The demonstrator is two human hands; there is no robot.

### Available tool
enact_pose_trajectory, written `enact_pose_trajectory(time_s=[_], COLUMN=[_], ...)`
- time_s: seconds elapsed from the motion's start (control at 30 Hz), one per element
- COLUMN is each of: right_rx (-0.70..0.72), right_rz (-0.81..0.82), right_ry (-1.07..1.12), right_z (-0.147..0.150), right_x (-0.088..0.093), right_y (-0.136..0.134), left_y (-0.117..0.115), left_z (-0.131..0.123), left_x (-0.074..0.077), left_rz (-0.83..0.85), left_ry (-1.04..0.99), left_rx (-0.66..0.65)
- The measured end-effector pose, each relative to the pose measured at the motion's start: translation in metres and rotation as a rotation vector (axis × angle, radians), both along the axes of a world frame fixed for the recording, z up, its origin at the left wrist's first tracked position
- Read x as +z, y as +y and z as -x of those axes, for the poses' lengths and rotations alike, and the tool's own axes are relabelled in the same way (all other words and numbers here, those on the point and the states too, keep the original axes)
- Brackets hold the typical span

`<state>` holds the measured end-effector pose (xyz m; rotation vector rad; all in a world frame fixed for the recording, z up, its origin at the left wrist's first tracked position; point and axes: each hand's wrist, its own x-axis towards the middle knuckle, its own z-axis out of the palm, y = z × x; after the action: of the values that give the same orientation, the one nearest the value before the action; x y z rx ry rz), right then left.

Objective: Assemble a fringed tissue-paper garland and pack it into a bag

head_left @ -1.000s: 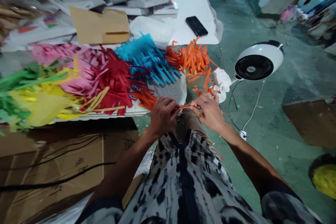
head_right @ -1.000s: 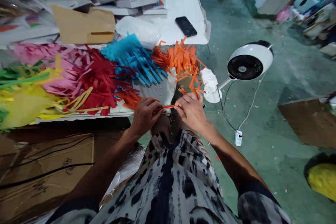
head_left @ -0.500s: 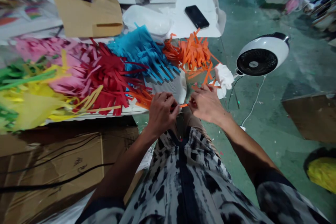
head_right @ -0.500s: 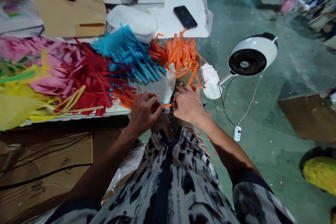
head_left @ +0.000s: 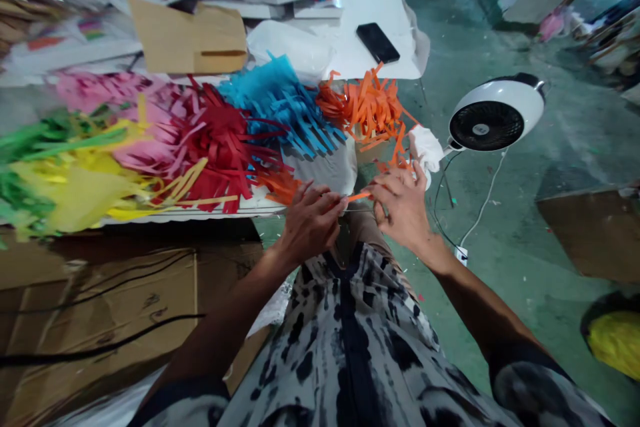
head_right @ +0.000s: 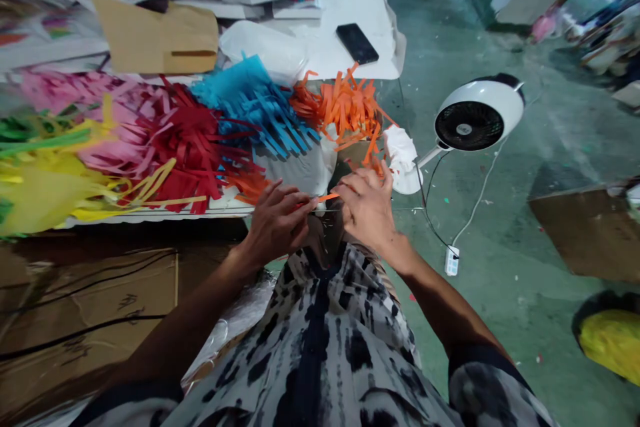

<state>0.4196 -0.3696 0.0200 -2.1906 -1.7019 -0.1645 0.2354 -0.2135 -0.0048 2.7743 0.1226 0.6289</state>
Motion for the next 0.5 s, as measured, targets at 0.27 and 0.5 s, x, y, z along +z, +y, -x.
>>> enact_pose_trajectory(time_s=[0.27,0.5], right_rx=[0.074,0.067], right_rz=[0.008,-0.107], right_ry=[-0.071,-0.116], right_z=[0.034,0.033], right_x=[-0.019,-0.008], right_y=[-0.013,-0.009], left_y=[-0.012,-0.025], left_z=[0.005,0.01], left_x=[-0.015,0.01], left_rz=[-0.022,0.102], left_ry=[-0.1,-0.144], left_rx=[0.085,0.128])
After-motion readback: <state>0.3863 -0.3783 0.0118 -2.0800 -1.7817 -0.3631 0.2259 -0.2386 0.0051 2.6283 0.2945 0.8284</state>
